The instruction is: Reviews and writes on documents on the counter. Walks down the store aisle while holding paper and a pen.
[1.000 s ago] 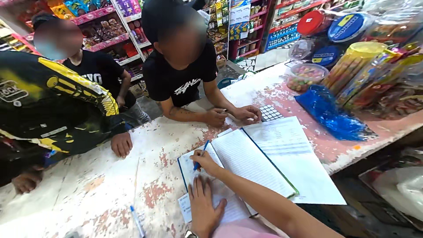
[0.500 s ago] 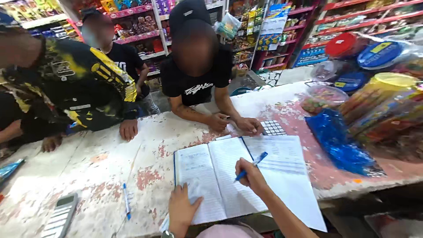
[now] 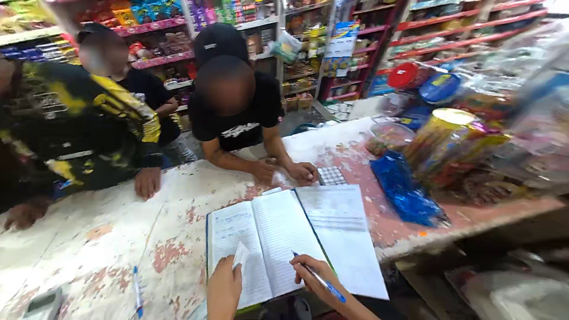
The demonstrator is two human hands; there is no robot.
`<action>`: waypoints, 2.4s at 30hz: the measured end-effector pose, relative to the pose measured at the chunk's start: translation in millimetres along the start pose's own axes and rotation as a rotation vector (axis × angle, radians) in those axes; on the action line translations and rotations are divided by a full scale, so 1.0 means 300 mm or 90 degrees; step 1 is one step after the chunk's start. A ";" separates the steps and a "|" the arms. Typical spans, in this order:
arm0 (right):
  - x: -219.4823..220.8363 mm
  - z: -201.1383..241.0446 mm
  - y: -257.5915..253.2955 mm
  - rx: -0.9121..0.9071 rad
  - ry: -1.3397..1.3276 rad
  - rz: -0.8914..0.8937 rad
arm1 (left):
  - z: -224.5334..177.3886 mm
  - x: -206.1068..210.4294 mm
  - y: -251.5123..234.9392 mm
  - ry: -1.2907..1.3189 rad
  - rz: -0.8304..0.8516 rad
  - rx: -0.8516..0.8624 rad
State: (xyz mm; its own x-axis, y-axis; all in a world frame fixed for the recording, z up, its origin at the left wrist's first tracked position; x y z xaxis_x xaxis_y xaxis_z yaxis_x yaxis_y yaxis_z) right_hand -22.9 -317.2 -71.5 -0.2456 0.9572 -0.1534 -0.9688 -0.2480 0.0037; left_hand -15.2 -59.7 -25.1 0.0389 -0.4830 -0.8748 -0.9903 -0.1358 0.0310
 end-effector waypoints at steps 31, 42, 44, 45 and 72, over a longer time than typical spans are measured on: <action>0.716 0.117 0.808 0.138 -0.263 -0.956 | 0.067 0.160 0.408 0.358 0.424 0.877; 0.842 -0.001 1.201 0.279 -0.100 -1.053 | 0.072 0.352 0.567 0.177 0.544 0.896; 0.879 -0.026 1.322 0.290 -0.075 -1.070 | 0.032 0.384 0.656 0.162 0.551 0.935; 0.898 -0.038 1.389 0.300 -0.072 -1.070 | 0.011 0.395 0.711 0.167 0.546 0.956; 0.671 -0.489 3.474 0.363 0.103 -1.187 | -0.736 1.026 2.628 0.276 0.441 1.111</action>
State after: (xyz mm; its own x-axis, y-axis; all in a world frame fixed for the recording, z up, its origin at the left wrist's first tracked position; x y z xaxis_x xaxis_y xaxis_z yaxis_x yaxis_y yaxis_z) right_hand -1076.9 -404.9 -243.4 0.9027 -0.1059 -0.4170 0.1247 0.9920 0.0180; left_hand -754.4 -506.5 -162.9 -0.6072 -0.2508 -0.7539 0.1480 0.8965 -0.4176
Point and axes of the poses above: each hand's wrist, its own y-axis away from the middle knuckle, its own x-axis out of the palm, z = x × y, the point moved 1 cm from there along -y, towards the middle knuckle, and after that the axes turned 2 degrees about -z, right-handed, at the moved point
